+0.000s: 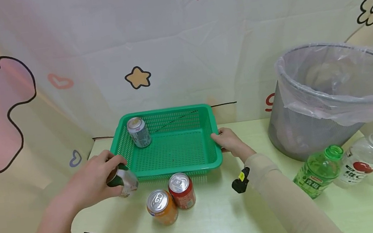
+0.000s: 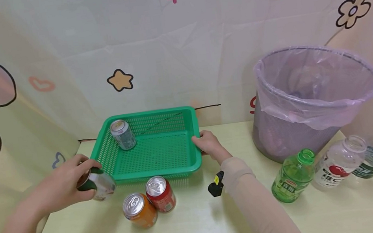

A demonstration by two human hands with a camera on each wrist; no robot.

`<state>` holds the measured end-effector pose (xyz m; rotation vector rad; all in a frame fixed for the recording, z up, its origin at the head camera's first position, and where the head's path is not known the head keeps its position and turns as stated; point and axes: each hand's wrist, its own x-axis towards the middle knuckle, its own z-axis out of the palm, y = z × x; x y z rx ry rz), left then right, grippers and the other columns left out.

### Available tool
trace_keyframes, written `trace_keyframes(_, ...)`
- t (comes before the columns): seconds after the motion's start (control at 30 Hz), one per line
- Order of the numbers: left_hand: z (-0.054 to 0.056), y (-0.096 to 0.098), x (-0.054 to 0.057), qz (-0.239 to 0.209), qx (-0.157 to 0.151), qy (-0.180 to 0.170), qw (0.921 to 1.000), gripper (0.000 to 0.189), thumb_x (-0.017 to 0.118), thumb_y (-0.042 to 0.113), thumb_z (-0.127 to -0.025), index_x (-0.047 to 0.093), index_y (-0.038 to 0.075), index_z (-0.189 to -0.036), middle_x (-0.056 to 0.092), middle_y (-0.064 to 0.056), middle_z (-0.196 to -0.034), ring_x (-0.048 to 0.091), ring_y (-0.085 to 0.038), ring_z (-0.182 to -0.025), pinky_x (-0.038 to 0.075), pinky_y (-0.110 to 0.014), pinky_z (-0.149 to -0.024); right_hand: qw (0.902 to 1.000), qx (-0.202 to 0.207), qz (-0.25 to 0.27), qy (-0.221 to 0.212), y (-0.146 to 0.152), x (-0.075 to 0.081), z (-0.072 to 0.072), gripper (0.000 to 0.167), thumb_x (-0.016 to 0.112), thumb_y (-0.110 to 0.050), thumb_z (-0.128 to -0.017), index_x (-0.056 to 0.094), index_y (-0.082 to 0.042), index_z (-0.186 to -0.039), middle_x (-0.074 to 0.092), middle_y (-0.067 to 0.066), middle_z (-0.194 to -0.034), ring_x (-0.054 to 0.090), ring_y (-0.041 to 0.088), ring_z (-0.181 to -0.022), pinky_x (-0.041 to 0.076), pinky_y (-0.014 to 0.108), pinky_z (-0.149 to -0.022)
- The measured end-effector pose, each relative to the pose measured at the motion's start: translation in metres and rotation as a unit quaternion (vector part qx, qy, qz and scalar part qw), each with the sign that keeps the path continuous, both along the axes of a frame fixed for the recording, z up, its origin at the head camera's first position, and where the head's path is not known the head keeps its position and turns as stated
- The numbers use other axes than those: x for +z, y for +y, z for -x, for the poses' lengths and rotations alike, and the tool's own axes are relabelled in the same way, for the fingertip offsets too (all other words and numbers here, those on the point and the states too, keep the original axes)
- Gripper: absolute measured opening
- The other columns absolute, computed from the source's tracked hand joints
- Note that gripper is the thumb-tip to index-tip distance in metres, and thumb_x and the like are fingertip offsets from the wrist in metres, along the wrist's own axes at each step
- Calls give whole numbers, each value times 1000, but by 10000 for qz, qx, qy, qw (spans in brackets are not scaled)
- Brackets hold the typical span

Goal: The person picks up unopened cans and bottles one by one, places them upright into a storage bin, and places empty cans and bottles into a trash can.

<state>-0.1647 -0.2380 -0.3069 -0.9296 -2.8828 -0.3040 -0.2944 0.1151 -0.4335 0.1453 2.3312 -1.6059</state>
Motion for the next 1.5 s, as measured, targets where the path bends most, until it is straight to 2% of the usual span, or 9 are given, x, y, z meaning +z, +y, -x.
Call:
trace_keyframes(0.3,14,6,14,196,92,-22,9998,40,74,16,-70,58,11,-106,45,-3,-88,40,-15,-70,31,-25,-57,9999,-48,3,-113,1,-4,4,38,44,-24,-94,47,2,-122,55,18,-109,62,23,-88,54,37,-76)
trace_keyframes(0.53,28,8,19,223,-42,-48,9997,40,74,15,-72,57,9,-108,46,-5,-89,40,-17,-74,33,-26,-59,9999,-40,-39,-129,1,-1,3,38,44,-24,-94,46,2,-122,56,17,-107,62,20,-84,54,37,-76)
trace_keyframes(0.8,50,9,16,276,-21,-277,9992,37,70,12,-72,57,7,-107,42,-3,-81,39,-15,-70,31,-26,-58,9999,-38,-66,-106,1,1,3,38,44,-24,-94,46,2,-121,55,18,-109,62,22,-87,54,37,-76)
trace_keyframes(0.93,60,9,13,310,34,-284,9991,37,68,11,-72,57,7,-107,40,-3,-79,38,-16,-70,30,-27,-57,9999,-11,-53,-107,0,1,2,37,44,-24,-95,47,2,-120,55,18,-109,62,22,-87,54,34,-72)
trace_keyframes(1.13,73,10,10,402,140,-420,9982,37,69,12,-73,56,7,-108,41,-5,-81,40,-18,-71,31,-28,-58,10000,-1,-25,-90,0,0,2,36,44,-24,-94,47,2,-119,56,18,-108,62,22,-86,54,33,-71)
trace_keyframes(1.5,97,18,3,843,381,-848,9921,43,69,17,-77,54,9,-117,43,-7,-85,41,-19,-73,32,-30,-57,10000,-16,-38,-44,0,-2,2,37,44,-24,-94,47,2,-119,57,17,-104,63,20,-82,54,36,-73)
